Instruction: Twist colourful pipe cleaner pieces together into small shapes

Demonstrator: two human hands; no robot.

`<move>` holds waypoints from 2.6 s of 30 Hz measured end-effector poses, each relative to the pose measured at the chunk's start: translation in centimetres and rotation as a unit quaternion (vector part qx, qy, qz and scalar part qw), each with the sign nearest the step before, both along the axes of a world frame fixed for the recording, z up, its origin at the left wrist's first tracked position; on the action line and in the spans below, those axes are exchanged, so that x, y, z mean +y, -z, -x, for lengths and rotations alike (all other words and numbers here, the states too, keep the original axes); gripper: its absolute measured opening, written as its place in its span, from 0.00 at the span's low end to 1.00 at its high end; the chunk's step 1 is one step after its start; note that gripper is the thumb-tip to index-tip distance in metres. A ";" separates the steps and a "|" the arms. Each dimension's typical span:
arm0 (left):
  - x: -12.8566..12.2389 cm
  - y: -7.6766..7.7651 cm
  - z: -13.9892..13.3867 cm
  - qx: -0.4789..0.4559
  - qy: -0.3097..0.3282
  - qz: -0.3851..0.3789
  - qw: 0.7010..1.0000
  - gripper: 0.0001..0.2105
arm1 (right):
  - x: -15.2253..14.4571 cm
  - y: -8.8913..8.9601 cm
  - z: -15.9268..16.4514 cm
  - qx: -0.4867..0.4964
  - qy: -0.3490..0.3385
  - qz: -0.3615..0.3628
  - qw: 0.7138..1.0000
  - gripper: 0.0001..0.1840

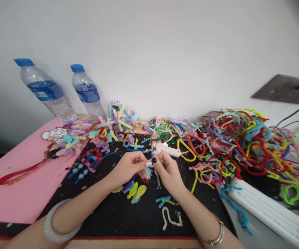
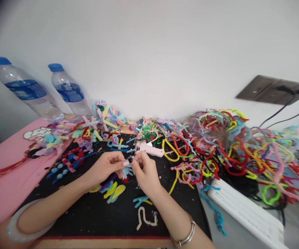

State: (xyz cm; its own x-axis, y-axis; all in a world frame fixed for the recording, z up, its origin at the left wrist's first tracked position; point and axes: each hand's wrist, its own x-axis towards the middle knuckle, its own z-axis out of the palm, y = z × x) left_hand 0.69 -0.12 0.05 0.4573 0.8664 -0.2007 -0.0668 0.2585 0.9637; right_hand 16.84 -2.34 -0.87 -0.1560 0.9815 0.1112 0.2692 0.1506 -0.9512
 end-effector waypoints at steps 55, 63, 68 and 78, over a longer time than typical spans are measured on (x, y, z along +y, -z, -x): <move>0.1 0.5 0.2 0.051 0.051 -0.085 0.994 0.10 | 0.7 -0.1 -0.5 -0.031 -0.058 -0.033 0.997 0.11; 0.0 0.4 0.1 0.038 0.043 -0.081 0.995 0.10 | 0.9 0.9 0.0 0.125 -0.054 0.035 0.990 0.14; 0.3 0.3 0.3 0.032 -0.016 -0.098 0.995 0.11 | 0.9 0.4 -0.1 0.143 -0.032 0.056 0.988 0.09; 0.2 0.6 0.1 0.038 0.003 -0.100 0.994 0.10 | 1.0 0.1 0.5 0.218 0.009 0.112 0.970 0.10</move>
